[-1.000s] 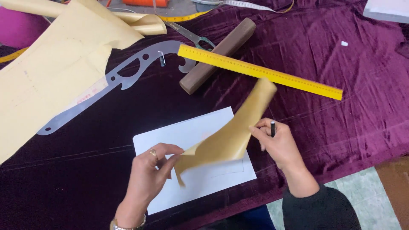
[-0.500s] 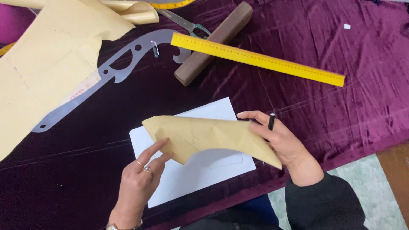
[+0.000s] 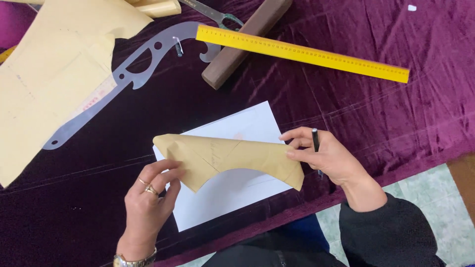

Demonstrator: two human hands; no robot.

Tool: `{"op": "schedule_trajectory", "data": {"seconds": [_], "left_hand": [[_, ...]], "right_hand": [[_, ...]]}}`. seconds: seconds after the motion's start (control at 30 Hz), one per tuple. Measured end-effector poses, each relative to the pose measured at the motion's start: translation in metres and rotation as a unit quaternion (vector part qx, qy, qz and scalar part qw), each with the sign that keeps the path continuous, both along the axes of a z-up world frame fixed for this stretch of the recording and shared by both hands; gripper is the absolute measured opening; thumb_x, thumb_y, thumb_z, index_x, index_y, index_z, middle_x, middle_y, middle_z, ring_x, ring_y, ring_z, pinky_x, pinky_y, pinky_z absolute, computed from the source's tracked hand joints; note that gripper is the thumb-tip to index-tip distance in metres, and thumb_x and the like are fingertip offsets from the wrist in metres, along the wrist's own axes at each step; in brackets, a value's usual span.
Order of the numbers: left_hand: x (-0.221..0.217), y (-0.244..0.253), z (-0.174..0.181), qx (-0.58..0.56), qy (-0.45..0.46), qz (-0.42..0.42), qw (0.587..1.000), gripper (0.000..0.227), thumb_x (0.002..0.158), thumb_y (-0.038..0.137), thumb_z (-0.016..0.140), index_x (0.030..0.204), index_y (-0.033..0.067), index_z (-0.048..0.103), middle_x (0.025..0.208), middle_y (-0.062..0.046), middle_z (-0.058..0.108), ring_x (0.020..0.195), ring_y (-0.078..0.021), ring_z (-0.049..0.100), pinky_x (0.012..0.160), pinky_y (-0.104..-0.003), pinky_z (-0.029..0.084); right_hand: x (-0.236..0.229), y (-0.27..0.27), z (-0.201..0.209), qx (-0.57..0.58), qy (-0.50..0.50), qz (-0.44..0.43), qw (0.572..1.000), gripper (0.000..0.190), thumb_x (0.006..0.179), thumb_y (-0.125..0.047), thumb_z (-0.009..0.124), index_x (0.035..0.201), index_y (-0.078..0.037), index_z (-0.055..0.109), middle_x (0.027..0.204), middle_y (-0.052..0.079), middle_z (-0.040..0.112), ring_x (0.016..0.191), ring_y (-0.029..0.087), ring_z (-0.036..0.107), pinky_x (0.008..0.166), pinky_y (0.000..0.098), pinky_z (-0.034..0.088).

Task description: The person uses a yellow ruler and a pen to draw straight lines on a white sheet of paper. They then place a beige pattern piece on the paper and trace its outline with the pen.

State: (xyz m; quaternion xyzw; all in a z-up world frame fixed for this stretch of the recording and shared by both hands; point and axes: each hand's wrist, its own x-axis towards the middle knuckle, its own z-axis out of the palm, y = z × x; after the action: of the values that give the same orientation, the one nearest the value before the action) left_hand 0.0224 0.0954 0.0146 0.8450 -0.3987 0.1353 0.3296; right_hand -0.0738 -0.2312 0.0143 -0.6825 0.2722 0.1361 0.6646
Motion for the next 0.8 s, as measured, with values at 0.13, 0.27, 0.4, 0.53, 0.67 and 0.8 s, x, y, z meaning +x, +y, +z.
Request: {"op": "schedule_trajectory", "data": {"seconds": [0.13, 0.27, 0.4, 0.53, 0.67, 0.8], "left_hand": [[-0.001, 0.005, -0.008, 0.014, -0.015, 0.001, 1.0, 0.02, 0.084, -0.009, 0.067, 0.093, 0.0092, 0.066, 0.107, -0.006, 0.064, 0.088, -0.0205, 0.064, 0.075, -0.028, 0.055], [-0.001, 0.009, -0.016, 0.04, -0.008, -0.044, 0.998, 0.026, 0.082, -0.011, 0.063, 0.097, 0.009, 0.063, 0.112, -0.01, 0.058, 0.088, -0.024, 0.061, 0.073, -0.033, 0.055], [-0.006, 0.011, -0.025, 0.059, 0.019, -0.064, 0.996, 0.024, 0.081, -0.008, 0.064, 0.098, 0.0095, 0.061, 0.114, -0.01, 0.056, 0.09, -0.026, 0.061, 0.07, -0.033, 0.056], [-0.011, 0.009, -0.02, 0.07, 0.038, -0.057, 0.995, 0.022, 0.081, -0.002, 0.067, 0.098, 0.0111, 0.064, 0.11, -0.006, 0.056, 0.089, -0.0222, 0.063, 0.059, -0.029, 0.056], [-0.011, -0.007, 0.004, 0.048, 0.107, -0.073, 0.99, 0.012, 0.082, 0.017, 0.065, 0.093, 0.0115, 0.068, 0.089, -0.002, 0.064, 0.071, -0.016, 0.065, 0.056, -0.026, 0.051], [-0.003, -0.053, 0.012, 0.097, 0.171, -0.115, 0.974, 0.041, 0.084, 0.033, 0.069, 0.116, 0.007, 0.063, 0.115, -0.009, 0.062, 0.103, -0.0281, 0.055, 0.09, -0.043, 0.043]], "right_hand": [[0.0, 0.003, -0.001, -0.038, 0.02, -0.011, 0.999, 0.018, 0.08, -0.011, 0.071, 0.097, -0.007, 0.076, 0.082, 0.008, 0.071, 0.066, 0.014, 0.054, 0.057, 0.0254, 0.036], [0.003, 0.006, 0.0, -0.073, 0.02, -0.007, 0.997, 0.033, 0.081, -0.011, 0.069, 0.114, -0.01, 0.071, 0.079, 0.002, 0.07, 0.088, 0.015, 0.066, 0.078, 0.0314, 0.05], [0.008, 0.01, 0.001, -0.197, 0.059, 0.053, 0.977, 0.021, 0.084, -0.014, 0.064, 0.1, -0.012, 0.077, 0.099, -0.001, 0.077, 0.094, 0.008, 0.068, 0.081, 0.0238, 0.05], [0.007, 0.01, -0.017, -0.253, 0.032, 0.076, 0.964, 0.011, 0.082, -0.017, 0.069, 0.089, -0.013, 0.077, 0.088, -0.004, 0.077, 0.086, 0.006, 0.068, 0.075, 0.0245, 0.05], [0.013, 0.016, -0.01, -0.256, 0.046, 0.15, 0.954, 0.01, 0.085, -0.02, 0.065, 0.084, -0.016, 0.074, 0.084, -0.004, 0.072, 0.077, 0.008, 0.063, 0.067, 0.026, 0.044], [0.018, 0.028, -0.01, -0.251, -0.05, 0.24, 0.937, 0.009, 0.084, -0.018, 0.065, 0.083, -0.015, 0.073, 0.081, -0.005, 0.071, 0.072, 0.009, 0.062, 0.067, 0.0275, 0.042]]}}
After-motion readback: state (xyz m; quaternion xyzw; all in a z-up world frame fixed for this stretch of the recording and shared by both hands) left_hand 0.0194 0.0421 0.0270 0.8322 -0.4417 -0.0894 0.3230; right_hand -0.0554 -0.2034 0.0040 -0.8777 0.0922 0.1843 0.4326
